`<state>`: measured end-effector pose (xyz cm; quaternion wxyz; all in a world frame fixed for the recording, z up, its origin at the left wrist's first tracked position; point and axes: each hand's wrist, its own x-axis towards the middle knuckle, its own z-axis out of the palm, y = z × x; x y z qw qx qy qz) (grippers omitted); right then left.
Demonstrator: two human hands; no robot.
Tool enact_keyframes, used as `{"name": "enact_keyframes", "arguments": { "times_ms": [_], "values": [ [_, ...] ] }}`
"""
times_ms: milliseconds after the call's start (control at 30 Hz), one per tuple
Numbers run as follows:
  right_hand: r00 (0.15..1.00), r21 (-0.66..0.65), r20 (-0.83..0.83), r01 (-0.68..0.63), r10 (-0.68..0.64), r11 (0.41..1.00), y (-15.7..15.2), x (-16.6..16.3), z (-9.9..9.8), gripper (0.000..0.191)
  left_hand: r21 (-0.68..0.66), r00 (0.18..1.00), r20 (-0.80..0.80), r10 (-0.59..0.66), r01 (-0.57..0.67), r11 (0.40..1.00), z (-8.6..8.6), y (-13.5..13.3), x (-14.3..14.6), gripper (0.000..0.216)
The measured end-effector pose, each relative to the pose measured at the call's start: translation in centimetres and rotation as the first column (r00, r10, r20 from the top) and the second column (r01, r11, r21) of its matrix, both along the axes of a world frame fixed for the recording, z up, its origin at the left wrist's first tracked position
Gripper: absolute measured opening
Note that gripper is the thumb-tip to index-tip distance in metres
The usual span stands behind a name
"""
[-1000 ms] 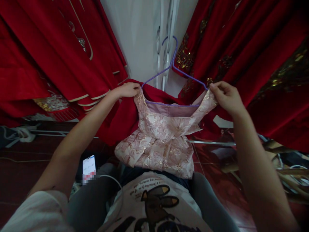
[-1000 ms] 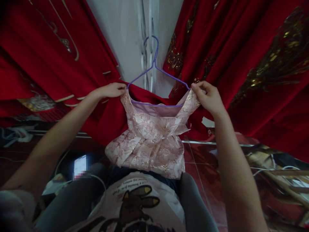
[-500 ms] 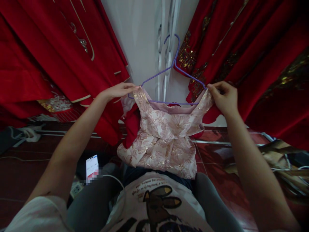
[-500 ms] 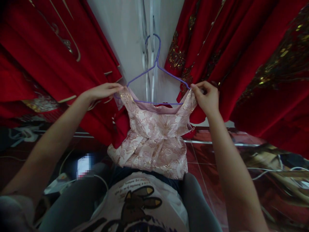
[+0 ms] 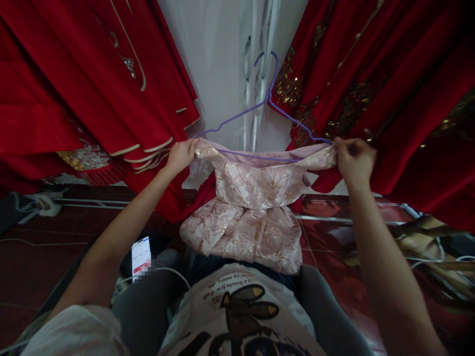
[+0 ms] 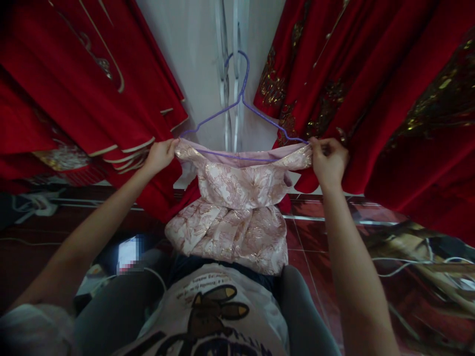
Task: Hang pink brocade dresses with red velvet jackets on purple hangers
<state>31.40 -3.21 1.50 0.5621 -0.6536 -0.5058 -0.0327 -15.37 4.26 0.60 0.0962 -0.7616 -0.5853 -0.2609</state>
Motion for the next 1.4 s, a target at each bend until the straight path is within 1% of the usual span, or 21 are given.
{"name": "enact_keyframes", "arguments": {
  "times_ms": [100, 167, 233, 300, 400, 433, 500, 567, 633, 700, 733, 800, 867, 933, 967, 1033, 1100, 1167, 1233, 1333, 1400],
  "values": [
    [0.998, -0.081, -0.063, -0.021, 0.016, 0.997, -1.6, 0.1, -2.0, 0.015, -0.067, 0.998, -0.058, -0.006, 0.002, 0.998, -2.4, -1.8, -0.8, 0.053],
    [0.988, -0.173, -0.114, -0.121, 0.102, 0.977, -3.0, 0.0, -3.3, 0.014, -0.091, 0.993, -0.102, -0.059, 0.049, 0.995, -3.8, -3.3, -0.9, 0.049],
    [0.973, -0.241, -0.117, -0.224, 0.201, 0.944, -4.5, -0.1, -3.9, 0.014, -0.078, 0.979, -0.131, -0.153, 0.144, 0.987, -4.6, -4.9, -0.5, 0.044],
    [0.964, -0.246, -0.089, -0.266, 0.252, 0.932, -5.8, -0.4, -3.6, 0.017, -0.020, 0.953, -0.150, -0.262, 0.262, 0.965, -4.2, -6.2, 0.7, 0.040],
    [0.948, -0.216, -0.082, -0.318, 0.307, 0.923, -7.4, -1.3, -1.5, 0.021, 0.094, 0.903, -0.186, -0.388, 0.410, 0.907, -1.8, -7.4, 3.6, 0.035],
    [0.932, -0.227, -0.086, -0.363, 0.353, 0.904, -7.9, -1.7, -0.5, 0.022, 0.122, 0.891, -0.188, -0.412, 0.438, 0.891, -0.9, -7.5, 4.7, 0.033],
    [0.881, -0.281, -0.098, -0.470, 0.462, 0.837, -8.6, -2.6, 1.2, 0.026, 0.139, 0.864, -0.192, -0.465, 0.493, 0.859, 0.5, -7.2, 6.7, 0.030],
    [0.837, -0.327, -0.120, -0.540, 0.533, 0.775, -9.2, -3.3, 2.1, 0.029, 0.143, 0.857, -0.190, -0.478, 0.506, 0.850, 0.8, -6.4, 8.3, 0.028],
    [0.814, -0.365, -0.156, -0.574, 0.559, 0.733, -9.4, -3.7, 2.1, 0.033, 0.143, 0.874, -0.190, -0.448, 0.476, 0.868, 0.0, -5.1, 9.2, 0.029],
    [0.800, -0.406, -0.215, -0.595, 0.561, 0.693, -9.3, -3.6, 1.4, 0.037, 0.126, 0.890, -0.192, -0.414, 0.440, 0.889, -1.5, -3.9, 9.5, 0.029],
    [0.799, -0.428, -0.246, -0.598, 0.549, 0.678, -9.1, -3.4, 0.9, 0.039, 0.117, 0.894, -0.186, -0.407, 0.431, 0.895, -2.2, -3.5, 9.6, 0.029],
    [0.814, -0.466, -0.288, -0.580, 0.505, 0.668, -8.6, -2.6, -0.1, 0.041, 0.114, 0.898, -0.143, -0.417, 0.433, 0.894, -3.4, -3.1, 9.5, 0.029],
    [0.855, -0.506, -0.274, -0.517, 0.439, 0.690, -8.2, -1.6, -0.7, 0.041, 0.127, 0.889, -0.073, -0.451, 0.457, 0.880, -3.9, -3.4, 9.5, 0.028],
    [0.901, -0.492, -0.232, -0.434, 0.368, 0.754, -8.2, -0.8, -0.8, 0.035, 0.138, 0.873, -0.021, -0.487, 0.485, 0.864, -3.9, -4.1, 9.5, 0.028],
    [0.922, -0.451, -0.208, -0.386, 0.326, 0.805, -8.3, -0.5, -0.7, 0.031, 0.141, 0.868, -0.012, -0.497, 0.493, 0.858, -3.8, -4.5, 9.5, 0.028],
    [0.956, -0.313, -0.159, -0.287, 0.247, 0.905, -8.6, -0.3, -0.3, 0.022, 0.147, 0.873, -0.024, -0.488, 0.485, 0.862, -3.6, -5.1, 9.4, 0.030],
    [0.979, -0.161, -0.094, -0.192, 0.179, 0.968, -9.0, -0.4, 0.1, 0.017, 0.152, 0.892, -0.061, -0.447, 0.451, 0.880, -3.3, -5.4, 9.1, 0.032],
    [0.990, -0.047, -0.037, -0.135, 0.134, 0.990, -9.2, -0.6, 0.5, 0.015, 0.153, 0.909, -0.109, -0.402, 0.415, 0.897, -3.0, -5.4, 8.6, 0.032],
    [0.994, 0.030, -0.021, -0.107, 0.108, 0.994, -9.2, -0.8, 0.5, 0.015, 0.160, 0.916, -0.158, -0.368, 0.391, 0.906, -2.8, -5.4, 8.2, 0.032],
    [0.995, 0.095, -0.022, -0.093, 0.096, 0.991, -9.1, -0.8, 0.3, 0.015, 0.187, 0.916, -0.211, -0.342, 0.381, 0.905, -2.6, -5.4, 7.9, 0.033],
    [0.995, 0.112, -0.015, -0.094, 0.097, 0.989, -8.9, -0.7, 0.3, 0.015, 0.208, 0.914, -0.219, -0.342, 0.386, 0.899, -2.7, -5.4, 7.9, 0.033]
  ]
}}
